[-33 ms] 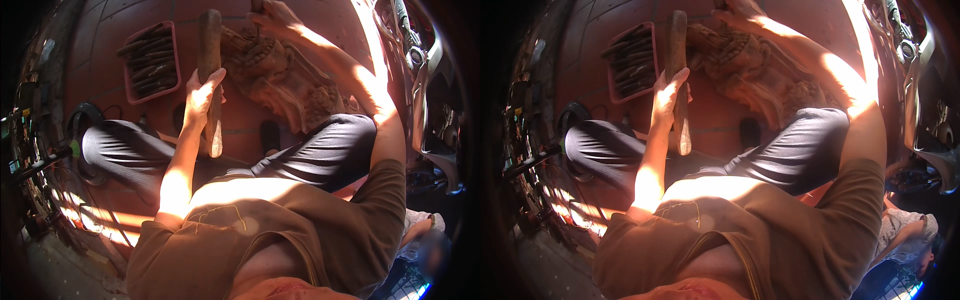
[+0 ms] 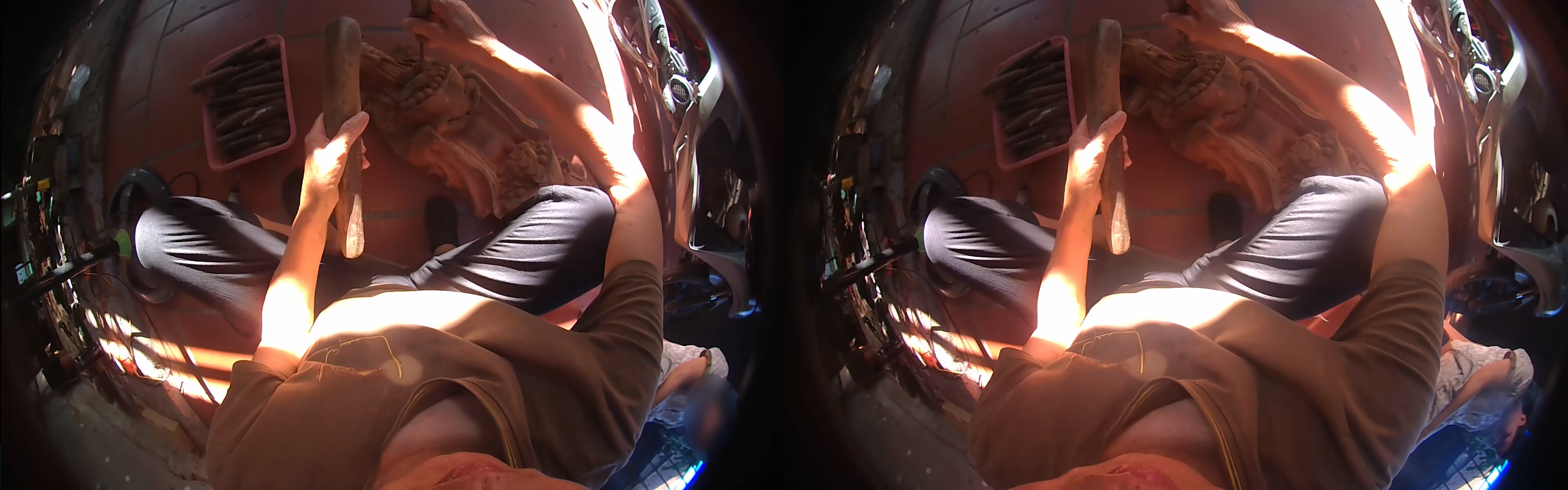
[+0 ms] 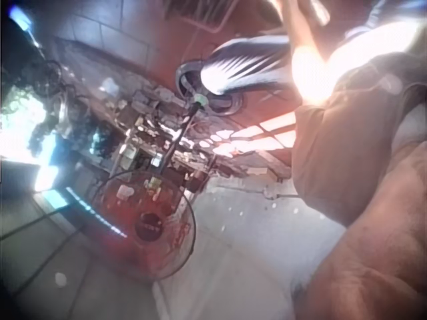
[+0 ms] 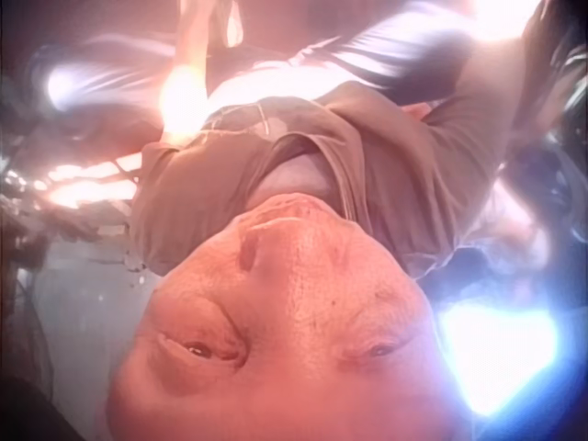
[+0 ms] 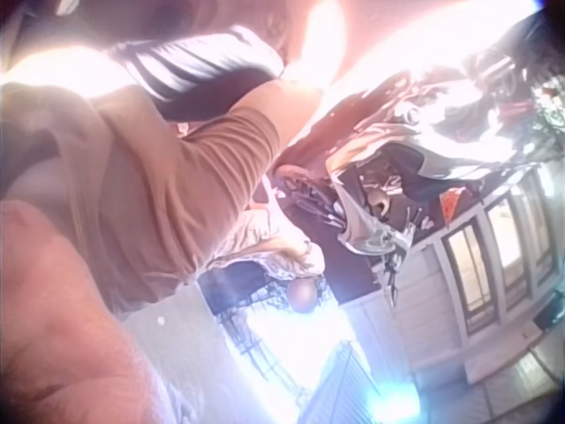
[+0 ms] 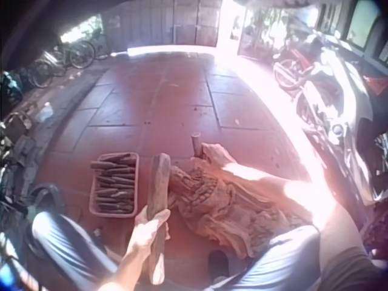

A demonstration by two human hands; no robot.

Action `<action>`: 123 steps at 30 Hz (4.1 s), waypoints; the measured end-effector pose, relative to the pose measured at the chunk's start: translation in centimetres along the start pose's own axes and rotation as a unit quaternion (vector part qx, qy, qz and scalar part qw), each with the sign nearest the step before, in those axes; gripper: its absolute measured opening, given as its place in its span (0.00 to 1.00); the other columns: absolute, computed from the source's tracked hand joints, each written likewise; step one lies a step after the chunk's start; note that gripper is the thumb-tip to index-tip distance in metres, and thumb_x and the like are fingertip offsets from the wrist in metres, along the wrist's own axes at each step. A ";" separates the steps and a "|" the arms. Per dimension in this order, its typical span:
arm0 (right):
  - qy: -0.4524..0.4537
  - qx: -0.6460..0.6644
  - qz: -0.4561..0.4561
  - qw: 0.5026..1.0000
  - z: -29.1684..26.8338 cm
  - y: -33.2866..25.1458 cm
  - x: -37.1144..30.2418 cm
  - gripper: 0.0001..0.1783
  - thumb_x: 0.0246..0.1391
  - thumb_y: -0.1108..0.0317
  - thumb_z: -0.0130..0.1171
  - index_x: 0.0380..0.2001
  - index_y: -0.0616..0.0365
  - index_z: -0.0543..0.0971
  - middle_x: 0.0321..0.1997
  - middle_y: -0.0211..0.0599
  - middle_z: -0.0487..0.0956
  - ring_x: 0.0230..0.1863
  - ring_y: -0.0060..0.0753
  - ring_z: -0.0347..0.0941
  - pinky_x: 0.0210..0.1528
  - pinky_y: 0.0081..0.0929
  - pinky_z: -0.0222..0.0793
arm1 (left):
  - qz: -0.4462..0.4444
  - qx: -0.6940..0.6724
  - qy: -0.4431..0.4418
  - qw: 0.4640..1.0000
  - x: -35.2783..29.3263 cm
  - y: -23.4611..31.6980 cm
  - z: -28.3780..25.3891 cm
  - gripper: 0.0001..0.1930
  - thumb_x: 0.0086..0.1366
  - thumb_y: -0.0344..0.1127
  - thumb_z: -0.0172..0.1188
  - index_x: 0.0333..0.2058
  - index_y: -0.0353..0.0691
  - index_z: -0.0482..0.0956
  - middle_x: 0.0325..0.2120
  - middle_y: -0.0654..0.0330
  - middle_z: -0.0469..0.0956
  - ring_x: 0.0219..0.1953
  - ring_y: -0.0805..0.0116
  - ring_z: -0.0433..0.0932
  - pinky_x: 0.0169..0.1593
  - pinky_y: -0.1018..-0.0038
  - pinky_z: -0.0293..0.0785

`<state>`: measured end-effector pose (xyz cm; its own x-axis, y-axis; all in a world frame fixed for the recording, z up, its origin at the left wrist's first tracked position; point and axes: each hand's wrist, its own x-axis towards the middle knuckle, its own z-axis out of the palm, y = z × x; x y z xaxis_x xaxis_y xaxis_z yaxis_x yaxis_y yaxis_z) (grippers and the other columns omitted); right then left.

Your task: The person sits on the floor and uses a wooden mallet and chisel to carve a large piece of wood. They repeatedly strike the chisel with the mallet to shape the wood, occasionally adjusting their grip and the position of the wood.

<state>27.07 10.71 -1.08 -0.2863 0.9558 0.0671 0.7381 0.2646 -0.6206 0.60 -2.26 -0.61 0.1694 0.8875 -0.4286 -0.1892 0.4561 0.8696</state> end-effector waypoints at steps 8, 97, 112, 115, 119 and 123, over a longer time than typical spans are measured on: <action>-0.022 -0.031 0.050 0.998 -1.9 1.1 -0.3 0.22 0.55 0.50 0.63 0.32 0.62 0.78 0.23 0.34 0.80 0.24 0.26 0.78 0.29 0.27 0.72 | -0.015 -0.062 -0.012 0.998 1.3 -0.6 0.2 0.18 0.60 0.43 0.69 0.37 0.39 0.72 0.17 0.63 0.71 0.16 0.75 0.72 0.22 0.78 0.73; -0.140 -0.061 0.001 0.988 -1.2 -2.8 -1.4 0.21 0.50 0.49 0.62 0.40 0.52 0.82 0.30 0.36 0.81 0.36 0.35 0.79 0.37 0.33 0.74 | -0.182 0.055 -0.081 0.978 -0.1 -6.0 2.6 0.14 0.59 0.38 0.67 0.38 0.42 0.71 0.20 0.59 0.74 0.16 0.65 0.74 0.18 0.71 0.72; -0.147 -0.053 -0.017 0.988 -0.8 -3.6 -1.5 0.21 0.50 0.49 0.61 0.40 0.53 0.82 0.31 0.38 0.81 0.37 0.38 0.79 0.38 0.35 0.74 | -0.177 0.024 -0.054 0.982 -2.9 -5.4 2.7 0.14 0.58 0.37 0.68 0.38 0.44 0.71 0.21 0.60 0.74 0.17 0.66 0.74 0.22 0.72 0.73; -0.153 -0.057 -0.011 0.987 -0.7 -3.3 -1.6 0.21 0.51 0.49 0.61 0.40 0.53 0.82 0.31 0.39 0.81 0.37 0.38 0.79 0.38 0.35 0.74 | -0.177 0.051 -0.068 0.981 -2.6 -6.0 2.9 0.15 0.58 0.37 0.67 0.39 0.44 0.71 0.21 0.60 0.74 0.18 0.66 0.74 0.22 0.72 0.73; -0.154 -0.048 -0.021 0.987 -0.6 -3.6 -1.1 0.21 0.51 0.49 0.61 0.40 0.53 0.82 0.32 0.39 0.81 0.38 0.39 0.79 0.39 0.36 0.74 | -0.187 0.039 -0.053 0.980 -1.9 -6.6 2.6 0.15 0.59 0.38 0.67 0.39 0.43 0.70 0.21 0.59 0.73 0.18 0.65 0.74 0.22 0.70 0.73; -0.166 -0.046 -0.015 0.985 -0.2 -2.9 -0.7 0.21 0.51 0.49 0.61 0.40 0.53 0.81 0.32 0.39 0.81 0.38 0.40 0.79 0.39 0.37 0.74 | -0.197 0.027 -0.047 0.979 -1.3 -6.9 3.3 0.15 0.60 0.38 0.66 0.39 0.43 0.70 0.21 0.59 0.73 0.18 0.65 0.74 0.22 0.69 0.73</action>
<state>25.25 9.26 0.82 -0.4817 0.8569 -0.1838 0.7743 0.3179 -0.5471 4.92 -6.73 -5.21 0.3074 0.6316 -0.7117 -0.0402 0.7559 0.6535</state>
